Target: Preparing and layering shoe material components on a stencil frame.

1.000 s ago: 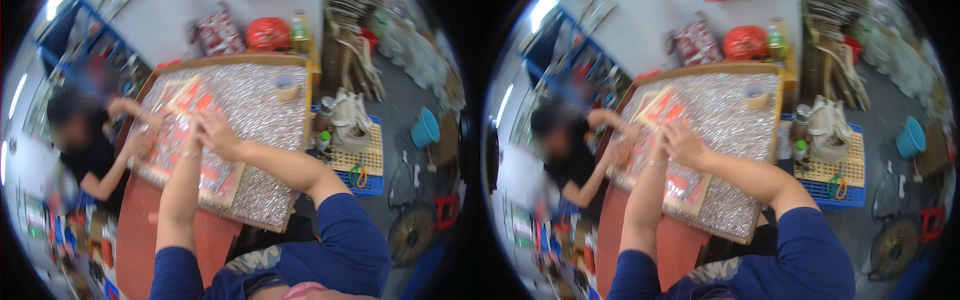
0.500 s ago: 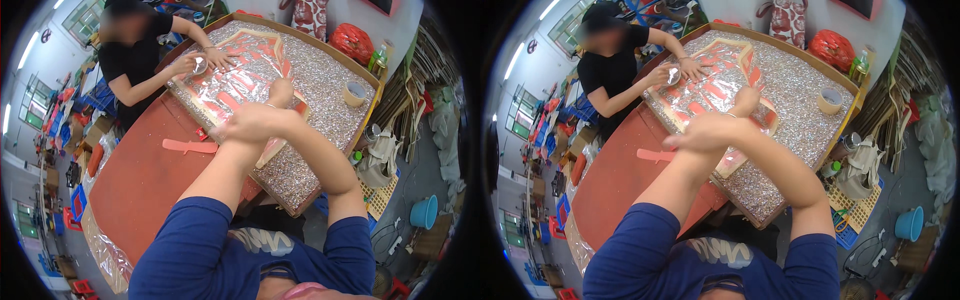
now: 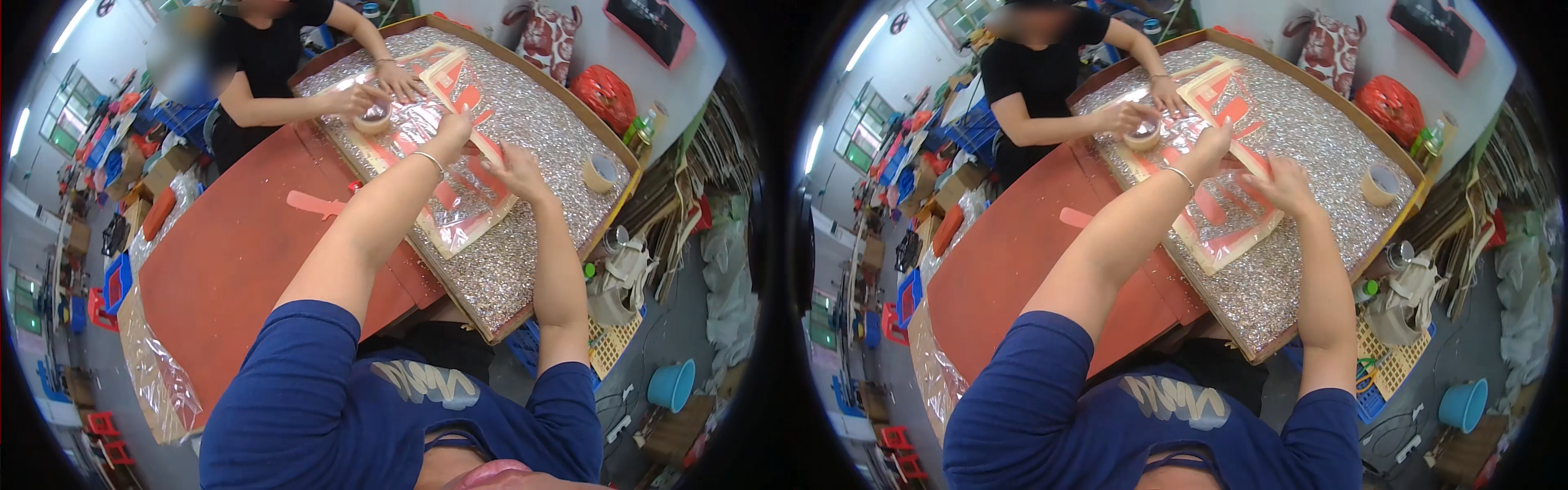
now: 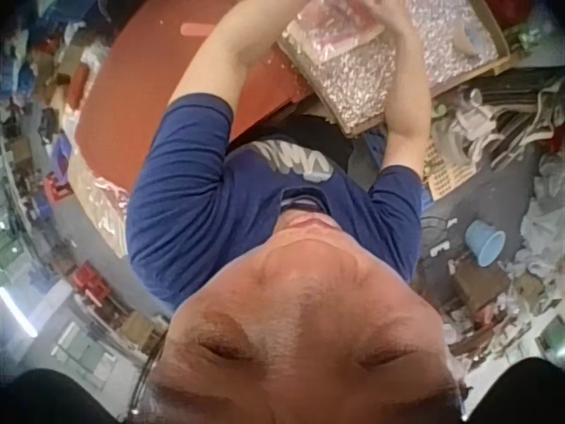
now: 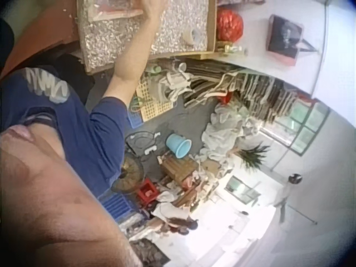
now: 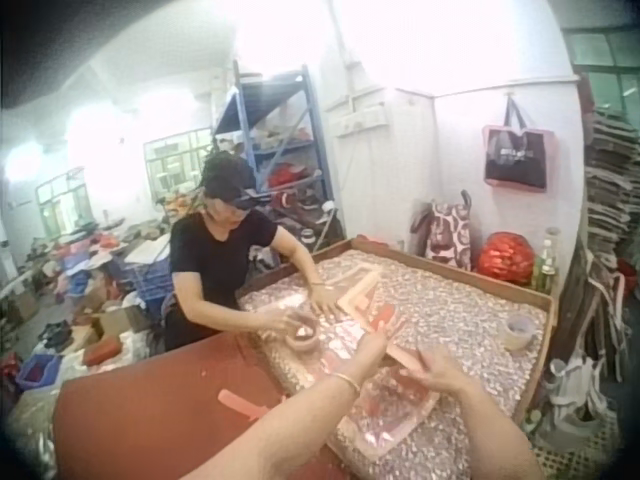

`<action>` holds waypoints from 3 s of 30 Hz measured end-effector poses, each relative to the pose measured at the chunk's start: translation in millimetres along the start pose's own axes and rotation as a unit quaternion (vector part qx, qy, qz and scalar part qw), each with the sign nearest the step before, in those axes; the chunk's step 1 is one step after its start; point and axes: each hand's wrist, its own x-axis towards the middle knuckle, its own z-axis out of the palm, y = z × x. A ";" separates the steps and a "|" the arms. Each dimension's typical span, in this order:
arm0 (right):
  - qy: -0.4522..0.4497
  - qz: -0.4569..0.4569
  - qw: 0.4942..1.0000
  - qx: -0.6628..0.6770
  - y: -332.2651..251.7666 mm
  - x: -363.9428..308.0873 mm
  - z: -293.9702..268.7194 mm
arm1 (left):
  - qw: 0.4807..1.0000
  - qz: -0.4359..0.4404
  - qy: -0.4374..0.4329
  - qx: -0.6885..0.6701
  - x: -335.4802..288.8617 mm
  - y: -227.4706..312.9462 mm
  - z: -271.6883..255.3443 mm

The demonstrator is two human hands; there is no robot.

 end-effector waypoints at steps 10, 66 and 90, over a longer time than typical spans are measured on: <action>-0.122 0.016 0.988 -0.094 1.7 -4.7 23.5 | 0.893 0.176 0.073 0.408 -42.5 -76.4 -56.8; -0.161 0.009 0.987 0.011 -2.2 -5.0 16.8 | 0.878 0.348 0.129 0.302 -50.5 -86.8 -59.1; -0.082 0.010 0.995 -0.060 -7.4 -2.2 14.7 | 0.855 0.395 0.170 0.290 -48.5 -88.5 -52.0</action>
